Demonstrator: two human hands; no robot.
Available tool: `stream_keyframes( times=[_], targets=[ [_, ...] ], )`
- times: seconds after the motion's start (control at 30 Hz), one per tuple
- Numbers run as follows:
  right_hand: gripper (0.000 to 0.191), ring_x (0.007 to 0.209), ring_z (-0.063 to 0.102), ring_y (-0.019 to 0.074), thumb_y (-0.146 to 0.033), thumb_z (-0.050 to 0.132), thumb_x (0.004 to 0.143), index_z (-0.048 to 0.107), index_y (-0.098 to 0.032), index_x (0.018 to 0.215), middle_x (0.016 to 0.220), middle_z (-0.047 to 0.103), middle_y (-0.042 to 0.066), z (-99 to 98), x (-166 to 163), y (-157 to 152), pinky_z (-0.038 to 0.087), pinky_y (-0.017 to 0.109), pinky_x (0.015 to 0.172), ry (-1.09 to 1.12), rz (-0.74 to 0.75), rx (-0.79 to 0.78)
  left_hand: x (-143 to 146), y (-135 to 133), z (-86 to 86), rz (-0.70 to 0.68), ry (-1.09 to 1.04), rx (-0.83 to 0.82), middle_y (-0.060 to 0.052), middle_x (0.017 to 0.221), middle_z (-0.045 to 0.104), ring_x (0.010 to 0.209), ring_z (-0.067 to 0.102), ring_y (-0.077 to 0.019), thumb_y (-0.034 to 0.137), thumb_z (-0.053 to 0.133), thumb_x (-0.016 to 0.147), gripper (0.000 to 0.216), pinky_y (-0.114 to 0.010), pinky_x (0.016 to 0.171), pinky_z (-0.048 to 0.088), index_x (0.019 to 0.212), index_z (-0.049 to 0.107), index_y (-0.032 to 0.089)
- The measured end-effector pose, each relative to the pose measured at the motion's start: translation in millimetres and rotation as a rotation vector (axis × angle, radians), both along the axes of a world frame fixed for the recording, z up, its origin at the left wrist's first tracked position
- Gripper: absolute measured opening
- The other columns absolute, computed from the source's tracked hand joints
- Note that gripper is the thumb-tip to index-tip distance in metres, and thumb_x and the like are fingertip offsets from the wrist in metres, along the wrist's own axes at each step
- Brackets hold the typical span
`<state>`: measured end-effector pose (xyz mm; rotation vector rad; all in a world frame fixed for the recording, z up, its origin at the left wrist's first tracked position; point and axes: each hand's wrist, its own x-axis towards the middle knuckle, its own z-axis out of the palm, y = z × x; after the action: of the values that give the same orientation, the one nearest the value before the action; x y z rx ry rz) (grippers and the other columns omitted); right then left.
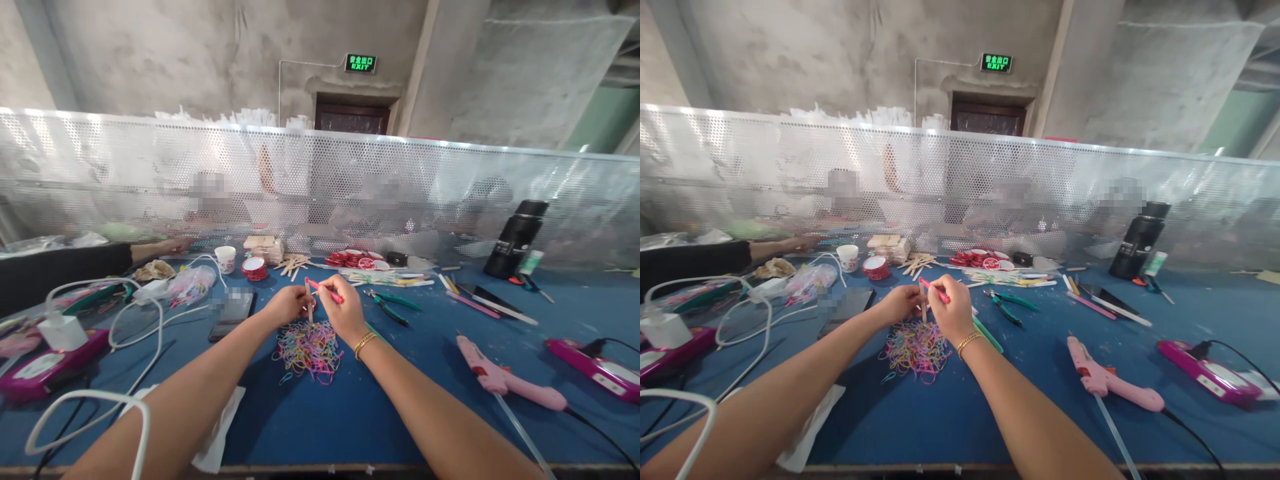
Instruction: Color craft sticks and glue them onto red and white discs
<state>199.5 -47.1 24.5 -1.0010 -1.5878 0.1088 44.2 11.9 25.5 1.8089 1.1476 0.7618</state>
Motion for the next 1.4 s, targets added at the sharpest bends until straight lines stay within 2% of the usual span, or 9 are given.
stream_keyframes(
  times=[0.4, 0.57, 0.93, 1.13, 1.3, 1.4],
  targets=[
    [0.013, 0.064, 0.057, 0.0156, -0.027, 0.052, 0.088, 0.059, -0.021, 0.078, 0.068, 0.062, 0.0, 0.7, 0.3, 0.7, 0.043, 0.025, 0.064, -0.011, -0.03, -0.001, -0.5, 0.2, 0.4, 0.023, 0.006, -0.034, 0.001, 0.067, 0.065, 0.055, 0.06, -0.011, 0.027, 0.059, 0.084, 0.012, -0.019, 0.047, 0.041, 0.076, 0.058, 0.018],
    [0.012, 0.07, 0.059, 0.0163, -0.026, 0.052, 0.088, 0.06, -0.021, 0.079, 0.073, 0.064, 0.001, 0.1, -0.4, 0.5, 0.044, 0.026, 0.067, -0.023, -0.017, 0.009, -0.6, 0.4, -0.1, 0.023, 0.007, -0.029, 0.001, 0.066, 0.065, 0.055, 0.06, -0.0112, 0.026, 0.057, 0.084, 0.012, -0.019, 0.048, 0.041, 0.076, 0.058, 0.017],
    [0.013, 0.067, 0.058, 0.0154, -0.027, 0.051, 0.088, 0.058, -0.021, 0.079, 0.071, 0.063, 0.001, -0.3, -0.3, 1.4, 0.042, 0.024, 0.063, -0.031, -0.007, -0.008, -0.3, -7.9, 7.3, 0.015, -0.01, -0.035, 0.001, 0.065, 0.063, 0.055, 0.059, -0.0109, 0.039, 0.066, 0.078, 0.024, -0.019, 0.047, 0.041, 0.074, 0.057, 0.017],
    [0.013, 0.063, 0.056, 0.0149, -0.027, 0.052, 0.088, 0.058, -0.022, 0.078, 0.067, 0.061, 0.0, 1.0, 0.0, 1.5, 0.041, 0.024, 0.06, -0.023, -0.029, -0.012, 0.5, -6.7, 8.3, 0.036, -0.007, -0.067, 0.0, 0.067, 0.065, 0.056, 0.06, -0.0119, 0.032, 0.063, 0.08, 0.017, -0.02, 0.049, 0.043, 0.075, 0.058, 0.017],
    [0.013, 0.065, 0.057, 0.0146, -0.026, 0.051, 0.088, 0.057, -0.021, 0.078, 0.07, 0.062, 0.0, 0.8, -0.5, 0.4, 0.042, 0.024, 0.063, -0.038, 0.01, 0.007, 0.1, -7.3, 8.2, 0.018, -0.01, -0.068, 0.0, 0.067, 0.065, 0.056, 0.061, -0.0122, 0.028, 0.059, 0.083, 0.013, -0.021, 0.05, 0.044, 0.077, 0.058, 0.017],
    [0.013, 0.06, 0.054, 0.0142, -0.026, 0.051, 0.088, 0.057, -0.021, 0.077, 0.065, 0.059, -0.001, -0.3, 0.6, 1.0, 0.04, 0.024, 0.06, -0.045, -0.006, -0.007, 0.0, -7.5, 7.1, 0.016, -0.004, -0.058, 0.0, 0.067, 0.065, 0.056, 0.061, -0.012, 0.027, 0.057, 0.084, 0.013, -0.02, 0.05, 0.045, 0.075, 0.058, 0.017]
  ],
)
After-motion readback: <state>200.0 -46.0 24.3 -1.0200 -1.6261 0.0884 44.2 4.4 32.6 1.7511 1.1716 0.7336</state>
